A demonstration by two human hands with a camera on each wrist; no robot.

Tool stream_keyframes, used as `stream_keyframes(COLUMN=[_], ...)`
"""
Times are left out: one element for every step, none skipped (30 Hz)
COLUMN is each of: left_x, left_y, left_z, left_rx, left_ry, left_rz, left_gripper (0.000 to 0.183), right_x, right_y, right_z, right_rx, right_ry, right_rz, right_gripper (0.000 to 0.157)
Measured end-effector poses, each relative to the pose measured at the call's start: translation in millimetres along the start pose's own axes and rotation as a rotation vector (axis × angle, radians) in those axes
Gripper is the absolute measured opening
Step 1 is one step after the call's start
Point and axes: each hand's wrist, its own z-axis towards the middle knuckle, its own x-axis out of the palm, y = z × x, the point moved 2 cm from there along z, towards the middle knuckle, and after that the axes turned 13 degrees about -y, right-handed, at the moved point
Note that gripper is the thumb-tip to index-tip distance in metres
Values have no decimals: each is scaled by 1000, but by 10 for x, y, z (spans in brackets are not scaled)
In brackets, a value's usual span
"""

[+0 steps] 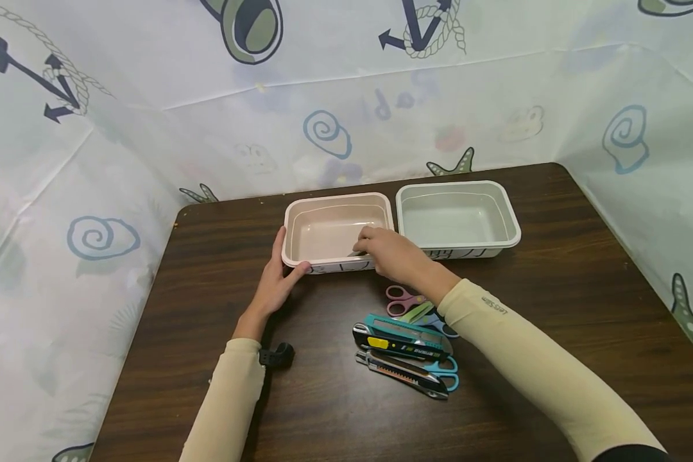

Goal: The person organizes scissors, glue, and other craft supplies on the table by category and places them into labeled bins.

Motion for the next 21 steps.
stream_keyframes(left_x=[7, 14, 21, 27, 32, 35, 34, 31, 26, 21, 16, 11, 6, 2, 0, -2, -4, -7, -9, -12, -15], left_y=[0, -2, -4, -4, -5, -6, -7, -6, -4, -1, 1, 3, 5, 7, 7, 8, 8, 9, 10, 11, 11], left_z=[3, 6, 10, 14, 17, 18, 17, 15, 11, 6, 1, -3, -7, -10, -13, -14, -16, -16, -17, -19, -20], left_rx=[1, 5, 9, 12, 17, 18, 19, 19, 18, 16, 15, 13, 13, 12, 12, 12, 11, 11, 11, 10, 9], left_ry=[3, 6, 8, 11, 13, 13, 11, 7, 4, 1, -2, -3, -3, -2, -1, 0, 1, 1, 2, 1, 0], left_rz=[-2, -3, -3, -2, 0, 0, 3, 6, 8, 8, 11, 10, 11, 11, 12, 14, 16, 17, 22, 25, 29], left_gripper=[87, 87, 87, 87, 87, 87, 86, 86, 86, 86, 86, 86, 86, 86, 86, 86, 86, 86, 86, 86, 86], right_x=[1, 5, 8, 13, 17, 23, 29, 36, 41, 46, 49, 53, 55, 56, 57, 59, 60, 63, 65, 66, 68], right_y=[1, -1, -5, -10, -16, -22, -26, -30, -32, -31, -30, -29, -28, -29, -29, -29, -31, -33, -34, -34, -34], right_z=[2, 3, 3, 2, 2, 5, 9, 14, 19, 25, 30, 34, 35, 35, 34, 32, 28, 25, 21, 18, 14], right_rx=[-1, 2, 7, 13, 20, 29, 36, 41, 44, 43, 43, 42, 42, 43, 45, 45, 49, 53, 54, 54, 49], right_ry=[23, 43, 61, 75, 88, 100, 109, 120, 130, 139, 148, 157, 163, 169, 171, 172, 171, 171, 168, 162, 155], right_rz=[11, 19, 24, 28, 33, 38, 49, 56, 63, 69, 73, 76, 77, 74, 73, 72, 72, 74, 77, 82, 86], right_gripper=[38, 38, 39, 39, 40, 40, 41, 42, 43, 43, 44, 44, 44, 45, 45, 45, 45, 46, 47, 47, 47])
